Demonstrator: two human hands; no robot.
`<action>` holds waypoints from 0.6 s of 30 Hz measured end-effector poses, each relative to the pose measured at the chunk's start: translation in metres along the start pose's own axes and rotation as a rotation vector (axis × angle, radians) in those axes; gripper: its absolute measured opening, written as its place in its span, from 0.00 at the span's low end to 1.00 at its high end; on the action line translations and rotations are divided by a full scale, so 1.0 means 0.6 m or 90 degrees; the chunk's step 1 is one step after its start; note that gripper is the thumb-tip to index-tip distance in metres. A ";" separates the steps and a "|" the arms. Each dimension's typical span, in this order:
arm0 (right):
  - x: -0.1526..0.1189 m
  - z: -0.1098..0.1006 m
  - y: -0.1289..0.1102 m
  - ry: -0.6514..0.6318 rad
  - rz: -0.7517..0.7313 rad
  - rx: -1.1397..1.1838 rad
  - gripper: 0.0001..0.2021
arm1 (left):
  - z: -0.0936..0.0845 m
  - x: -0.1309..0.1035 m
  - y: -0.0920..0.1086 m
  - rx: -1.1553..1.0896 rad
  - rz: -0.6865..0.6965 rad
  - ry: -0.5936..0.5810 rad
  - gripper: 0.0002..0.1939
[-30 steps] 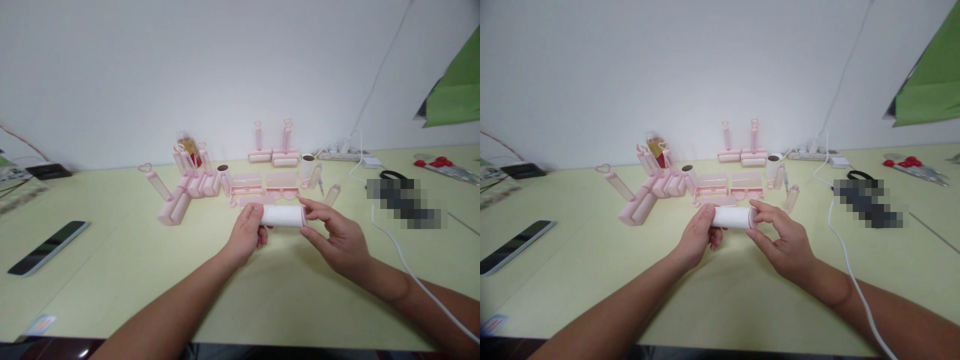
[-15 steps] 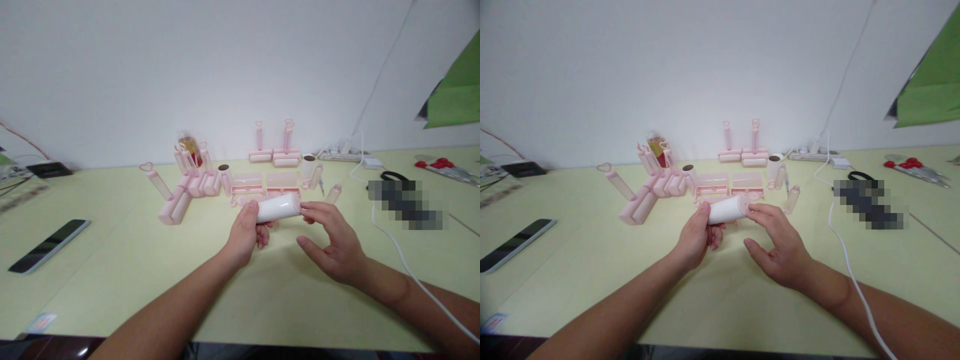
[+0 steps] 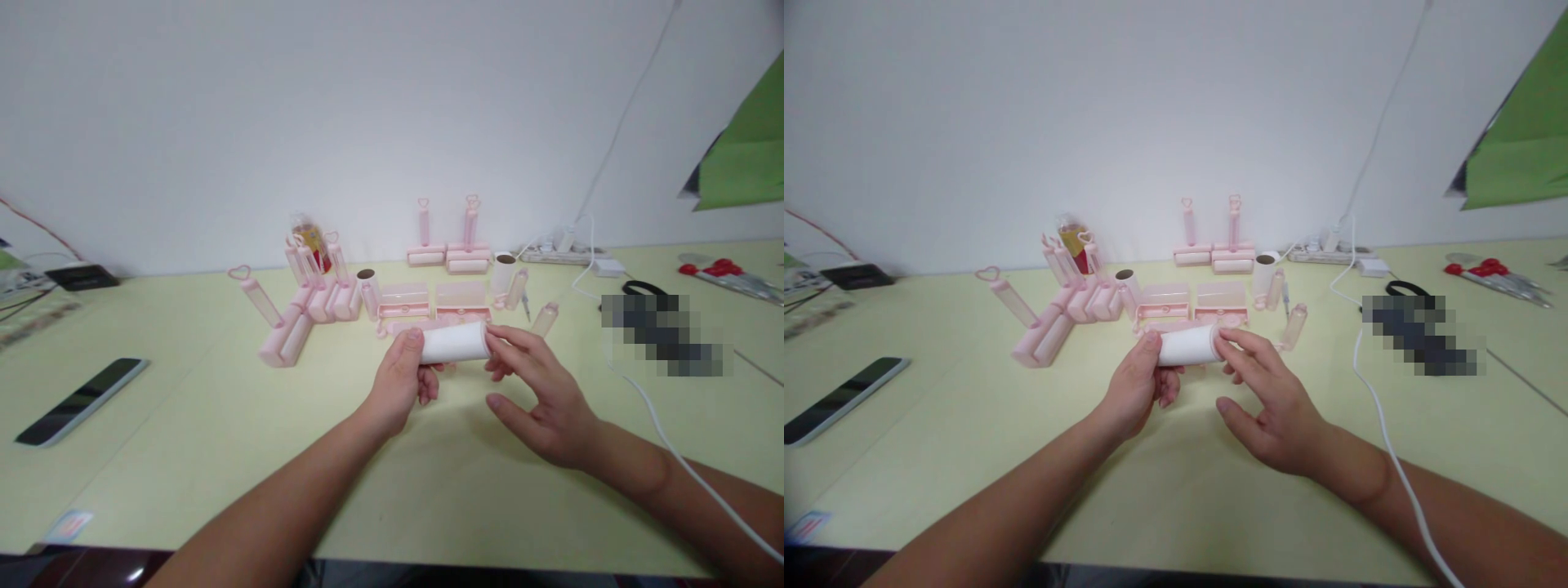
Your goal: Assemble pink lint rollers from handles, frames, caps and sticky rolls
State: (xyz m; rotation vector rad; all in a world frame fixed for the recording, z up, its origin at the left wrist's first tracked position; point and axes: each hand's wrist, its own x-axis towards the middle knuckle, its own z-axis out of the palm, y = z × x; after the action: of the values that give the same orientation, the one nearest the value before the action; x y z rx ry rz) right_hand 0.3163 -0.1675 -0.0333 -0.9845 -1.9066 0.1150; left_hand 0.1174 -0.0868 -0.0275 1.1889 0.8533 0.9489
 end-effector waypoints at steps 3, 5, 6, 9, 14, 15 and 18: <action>0.003 -0.007 0.003 0.013 -0.020 0.003 0.33 | -0.006 0.006 0.003 -0.014 0.009 0.011 0.26; 0.003 -0.010 0.007 0.054 -0.032 0.006 0.32 | -0.012 0.011 0.008 -0.038 0.015 0.035 0.28; 0.004 -0.012 0.009 0.076 -0.030 0.009 0.31 | -0.015 0.014 0.011 -0.050 0.017 0.050 0.29; 0.004 -0.012 0.016 0.110 0.007 0.018 0.27 | -0.025 0.019 0.022 -0.064 0.015 0.067 0.32; -0.002 -0.007 0.025 0.052 0.045 0.068 0.25 | -0.024 0.005 0.040 0.096 0.001 -0.032 0.23; -0.002 -0.007 0.028 0.031 0.044 0.069 0.26 | -0.021 0.000 0.043 0.138 -0.006 -0.064 0.22; 0.000 -0.006 0.037 -0.022 0.055 0.037 0.26 | -0.014 -0.013 0.046 0.237 -0.032 -0.147 0.20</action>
State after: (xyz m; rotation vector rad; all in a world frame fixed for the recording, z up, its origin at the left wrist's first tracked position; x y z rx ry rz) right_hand 0.3318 -0.1537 -0.0416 -1.0322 -1.8818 0.2381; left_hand 0.1029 -0.0883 -0.0016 1.5547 0.8912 0.6109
